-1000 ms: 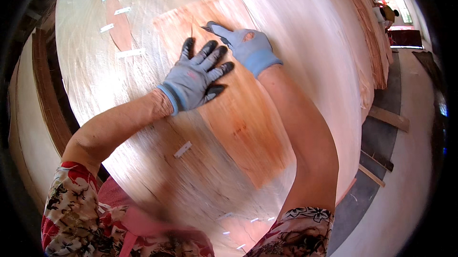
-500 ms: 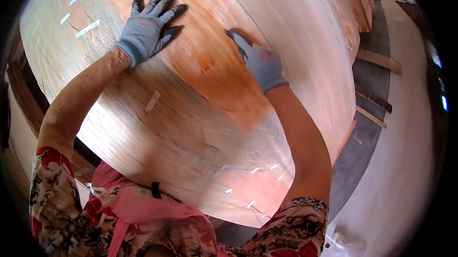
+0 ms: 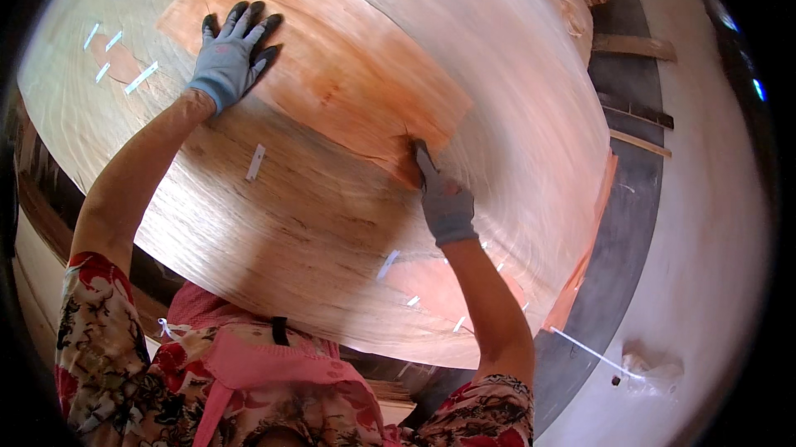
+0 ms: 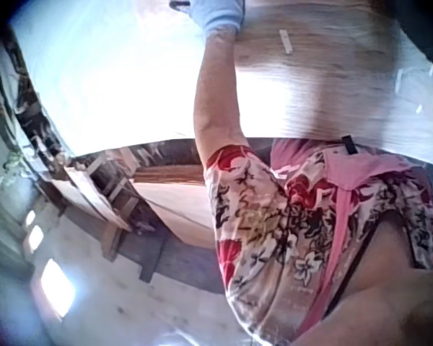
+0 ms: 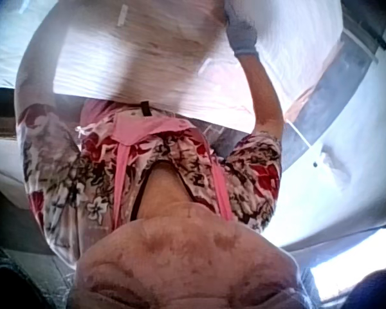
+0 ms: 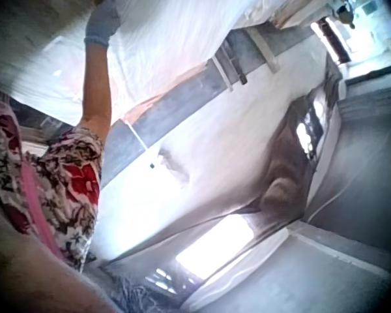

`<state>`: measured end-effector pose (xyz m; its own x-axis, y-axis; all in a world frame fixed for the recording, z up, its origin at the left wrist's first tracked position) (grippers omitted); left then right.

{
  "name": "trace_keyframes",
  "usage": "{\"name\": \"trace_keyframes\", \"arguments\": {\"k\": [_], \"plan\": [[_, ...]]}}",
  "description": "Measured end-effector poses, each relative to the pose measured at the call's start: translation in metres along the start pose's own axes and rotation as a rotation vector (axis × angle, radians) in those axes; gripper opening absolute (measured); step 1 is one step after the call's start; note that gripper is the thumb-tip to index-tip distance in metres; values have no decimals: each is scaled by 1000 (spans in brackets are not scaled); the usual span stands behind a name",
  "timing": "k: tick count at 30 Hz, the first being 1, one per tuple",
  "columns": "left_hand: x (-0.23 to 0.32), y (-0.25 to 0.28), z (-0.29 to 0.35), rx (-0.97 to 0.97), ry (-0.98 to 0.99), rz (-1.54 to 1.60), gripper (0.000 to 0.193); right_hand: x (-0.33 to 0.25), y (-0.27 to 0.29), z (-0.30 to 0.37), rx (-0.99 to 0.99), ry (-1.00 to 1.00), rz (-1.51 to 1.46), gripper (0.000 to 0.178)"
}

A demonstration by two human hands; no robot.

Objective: The person applies tape and patches to wood veneer sheets using a utility knife to trim edges and small paper strips for reinforcement.

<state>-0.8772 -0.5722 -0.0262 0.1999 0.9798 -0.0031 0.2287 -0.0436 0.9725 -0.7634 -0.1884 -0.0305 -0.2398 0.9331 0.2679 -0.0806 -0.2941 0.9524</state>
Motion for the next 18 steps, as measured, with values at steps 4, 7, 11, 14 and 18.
{"name": "trace_keyframes", "arguments": {"k": [4, 7, 11, 14, 18], "plan": [[0, 3, -3, 18, -5, 25, 53, 3, 14, 44, 18, -112, -330, 54], [3, 4, -2, 32, -14, 33, 53, 13, 19, 60, -151, -174, -332, 56], [2, 12, -5, 8, -7, 33, 54, 31, 77, 59, 124, -88, -663, 61], [0, 6, -2, -13, -1, 23, 54, 36, 90, 35, 178, -124, -859, 64], [6, 3, -4, -3, -16, 27, 54, 30, 64, 32, 183, -98, -967, 62]]}}
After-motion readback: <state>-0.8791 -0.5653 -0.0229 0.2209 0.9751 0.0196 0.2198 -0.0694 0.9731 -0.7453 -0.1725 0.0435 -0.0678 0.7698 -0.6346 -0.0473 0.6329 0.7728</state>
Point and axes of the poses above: each hand's wrist, its own z-axis away from the middle knuckle, its own y-axis out of the back of the hand, x = y × z, the point moved 9 cm from there along -z, towards the middle knuckle, and after that the axes turned 5 degrees about -y, right-handed, at the moved point
